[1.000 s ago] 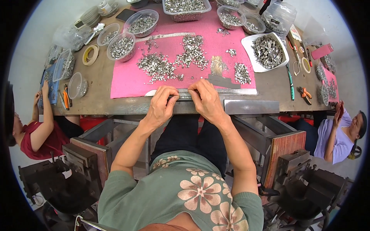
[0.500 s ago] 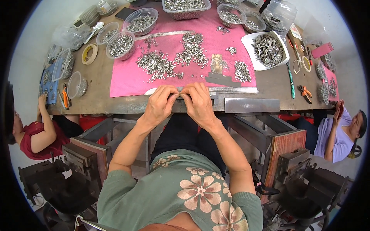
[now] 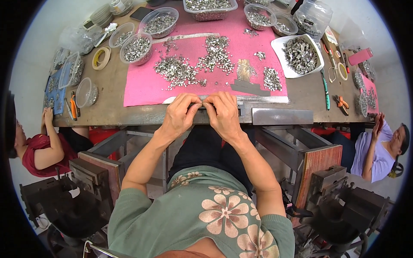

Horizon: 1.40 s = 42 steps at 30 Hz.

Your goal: The person places small metal components into a fabrication jig by hand, then operates a manual press to stamp them.

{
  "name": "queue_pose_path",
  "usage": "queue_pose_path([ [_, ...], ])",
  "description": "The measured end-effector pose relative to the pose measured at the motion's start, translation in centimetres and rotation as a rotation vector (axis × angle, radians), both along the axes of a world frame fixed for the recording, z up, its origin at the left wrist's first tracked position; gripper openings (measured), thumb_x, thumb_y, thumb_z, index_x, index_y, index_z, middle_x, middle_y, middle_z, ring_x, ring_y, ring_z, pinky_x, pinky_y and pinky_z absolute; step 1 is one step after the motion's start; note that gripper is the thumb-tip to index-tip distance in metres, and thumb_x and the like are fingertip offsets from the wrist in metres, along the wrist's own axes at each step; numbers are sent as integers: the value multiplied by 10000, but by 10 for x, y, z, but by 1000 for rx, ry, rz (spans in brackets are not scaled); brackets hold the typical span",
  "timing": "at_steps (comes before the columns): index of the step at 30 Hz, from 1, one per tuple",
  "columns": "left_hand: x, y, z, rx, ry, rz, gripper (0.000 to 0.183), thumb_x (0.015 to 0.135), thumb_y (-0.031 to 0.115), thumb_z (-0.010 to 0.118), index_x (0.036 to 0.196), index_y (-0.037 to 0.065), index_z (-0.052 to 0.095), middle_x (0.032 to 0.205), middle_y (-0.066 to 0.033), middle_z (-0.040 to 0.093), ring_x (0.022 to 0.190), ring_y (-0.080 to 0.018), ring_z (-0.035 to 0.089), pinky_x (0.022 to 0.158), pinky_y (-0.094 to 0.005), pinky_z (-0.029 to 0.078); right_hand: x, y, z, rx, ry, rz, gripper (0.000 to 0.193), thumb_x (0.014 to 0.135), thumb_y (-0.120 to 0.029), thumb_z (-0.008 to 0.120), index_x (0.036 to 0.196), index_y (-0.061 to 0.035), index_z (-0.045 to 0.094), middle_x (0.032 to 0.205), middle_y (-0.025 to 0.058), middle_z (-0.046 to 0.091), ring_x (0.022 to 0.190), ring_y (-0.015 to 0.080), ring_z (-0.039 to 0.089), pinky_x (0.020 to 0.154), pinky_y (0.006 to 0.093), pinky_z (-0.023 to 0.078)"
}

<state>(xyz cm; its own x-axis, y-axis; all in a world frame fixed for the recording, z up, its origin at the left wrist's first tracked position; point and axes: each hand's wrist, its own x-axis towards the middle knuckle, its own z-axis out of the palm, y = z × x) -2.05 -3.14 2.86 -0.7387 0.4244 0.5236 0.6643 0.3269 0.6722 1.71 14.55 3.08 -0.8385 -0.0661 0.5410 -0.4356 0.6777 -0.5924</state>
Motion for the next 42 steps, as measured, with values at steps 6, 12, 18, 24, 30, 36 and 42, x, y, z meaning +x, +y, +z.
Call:
queue_pose_path([
  [6,7,5,1,-77,55,66,174,851,-31,705,1002,-13,621,940,-146,637,849,-338,628,747,-425,515,1,-1,-1,23,39,-11,147,834,3,732,950,-39,650,902,84,639,839,285,603,790,395,418],
  [12,3,2,-6,1,81,24,175,849,-35,705,1001,-15,620,931,-147,640,846,-338,636,740,-419,523,2,-2,0,16,28,-4,160,836,13,724,964,-36,642,926,89,652,859,285,615,812,394,422],
  [18,5,4,-10,49,30,44,183,851,-30,722,1015,-14,642,984,-148,687,873,-322,672,771,-388,540,0,-1,-3,63,92,-10,164,830,13,727,959,-35,639,937,88,657,860,275,627,836,401,427],
  [24,11,6,-10,-28,167,95,197,844,-16,742,1023,4,661,1008,-143,700,935,-344,683,912,-457,553,10,9,3,165,135,65,210,821,0,736,1016,-21,661,1035,92,677,952,260,651,892,415,441],
  [30,13,-2,-19,17,143,63,276,852,9,739,1119,6,672,1074,-135,698,1009,-333,669,1022,-516,499,16,6,2,283,168,50,234,842,-24,728,1070,-13,679,1114,120,678,1028,293,645,931,440,452],
  [36,9,-1,-20,-62,182,97,342,847,50,762,1176,34,670,1077,-76,704,1014,-285,642,1085,-526,448,-22,46,14,152,21,-9,133,858,-48,725,986,-22,700,927,111,671,895,293,638,861,417,453],
  [42,-13,-4,-3,-55,164,106,228,848,65,761,1072,54,715,1023,-72,707,941,-283,633,938,-450,466,-46,61,5,328,-54,-117,58,861,-55,718,912,-39,697,864,121,605,877,323,596,816,437,447],
])
